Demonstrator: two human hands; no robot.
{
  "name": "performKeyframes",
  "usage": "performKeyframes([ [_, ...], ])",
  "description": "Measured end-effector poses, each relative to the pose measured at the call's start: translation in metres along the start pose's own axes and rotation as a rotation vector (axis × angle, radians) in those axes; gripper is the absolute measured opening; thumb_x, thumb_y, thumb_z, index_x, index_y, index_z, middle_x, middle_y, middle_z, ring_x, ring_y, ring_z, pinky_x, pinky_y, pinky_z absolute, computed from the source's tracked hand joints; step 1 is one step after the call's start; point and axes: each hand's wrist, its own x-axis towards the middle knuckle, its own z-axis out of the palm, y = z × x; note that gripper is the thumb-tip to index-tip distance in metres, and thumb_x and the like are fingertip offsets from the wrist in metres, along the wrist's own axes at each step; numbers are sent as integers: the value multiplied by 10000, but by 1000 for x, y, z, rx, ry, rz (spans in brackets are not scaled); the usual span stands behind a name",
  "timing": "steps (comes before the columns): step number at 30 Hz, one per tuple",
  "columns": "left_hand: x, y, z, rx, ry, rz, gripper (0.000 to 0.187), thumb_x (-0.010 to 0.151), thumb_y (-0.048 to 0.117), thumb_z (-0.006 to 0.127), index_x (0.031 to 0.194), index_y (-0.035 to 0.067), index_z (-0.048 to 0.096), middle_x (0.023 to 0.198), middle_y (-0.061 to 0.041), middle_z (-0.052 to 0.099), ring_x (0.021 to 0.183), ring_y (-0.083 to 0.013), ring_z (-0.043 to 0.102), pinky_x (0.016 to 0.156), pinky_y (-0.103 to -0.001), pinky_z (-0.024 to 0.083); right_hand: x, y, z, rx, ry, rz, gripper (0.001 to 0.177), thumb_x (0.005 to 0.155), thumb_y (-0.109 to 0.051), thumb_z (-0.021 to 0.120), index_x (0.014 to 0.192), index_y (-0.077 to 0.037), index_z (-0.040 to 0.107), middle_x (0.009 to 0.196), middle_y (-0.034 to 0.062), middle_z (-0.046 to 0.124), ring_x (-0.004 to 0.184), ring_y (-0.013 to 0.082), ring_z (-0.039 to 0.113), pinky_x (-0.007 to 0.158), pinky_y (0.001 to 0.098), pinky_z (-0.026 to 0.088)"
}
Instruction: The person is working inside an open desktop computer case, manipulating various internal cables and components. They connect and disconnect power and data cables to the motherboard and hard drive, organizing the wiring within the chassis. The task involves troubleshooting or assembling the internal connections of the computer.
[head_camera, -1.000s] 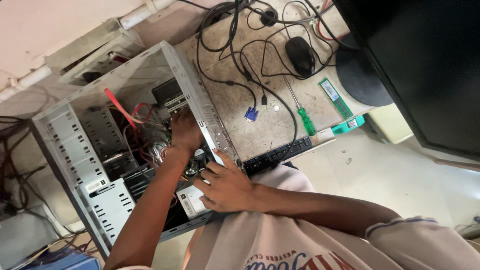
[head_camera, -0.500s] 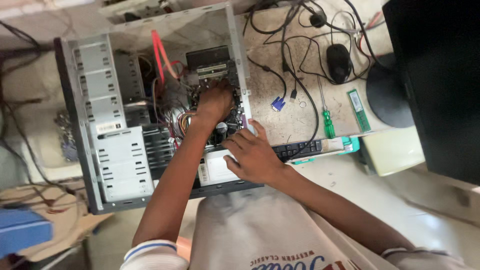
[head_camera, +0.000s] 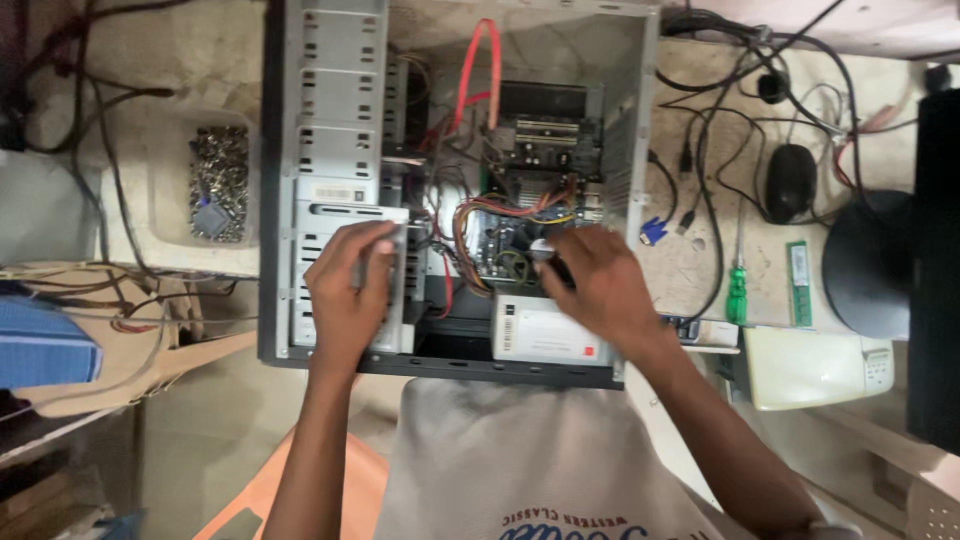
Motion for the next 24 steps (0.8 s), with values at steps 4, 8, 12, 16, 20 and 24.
performKeyframes([
  [4,-12,-21,-10,-48,101,-144,139,1033,82,649,1124,-1,714,1038,-140,751,921,-233,738,800,-300,561,60,-1,7,-178,-24,-138,282,871,-227,763,1071,-49,674,1050,129,676,1030,346,646,930,455,483],
  [8,-14,-31,-8,-132,112,-87,136,1052,76,648,1154,2,699,1077,-128,748,979,-208,739,861,-295,571,88,-10,24,-289,-89,-288,329,773,-275,775,1024,-83,685,1047,109,700,1044,325,681,928,487,523],
  [12,-14,-31,-9,-165,52,-114,141,1042,63,653,1160,0,700,1079,-127,750,963,-200,742,846,-290,576,91,-35,55,-120,-422,15,320,877,-346,756,1031,-68,715,1034,158,728,924,367,710,781,487,570],
  [16,-13,-32,-9,-188,38,-110,151,1043,57,644,1168,-4,701,1069,-124,753,936,-189,739,835,-283,580,99,-57,84,-212,-686,227,465,845,-504,759,1029,-78,730,916,170,730,900,360,723,771,496,569],
  [20,-14,-32,-9,-238,45,-137,152,1039,49,640,1166,-8,702,1066,-120,762,888,-168,733,794,-266,580,99,-39,98,11,-479,104,269,831,-279,718,1019,-86,715,878,165,742,876,372,731,732,514,568],
  [24,-14,-34,-10,-232,61,-125,139,1040,34,639,1153,-9,707,1049,-116,767,871,-160,728,775,-262,570,96,1,75,113,-287,146,187,919,-238,690,1020,-82,714,866,153,746,779,326,748,724,448,586],
])
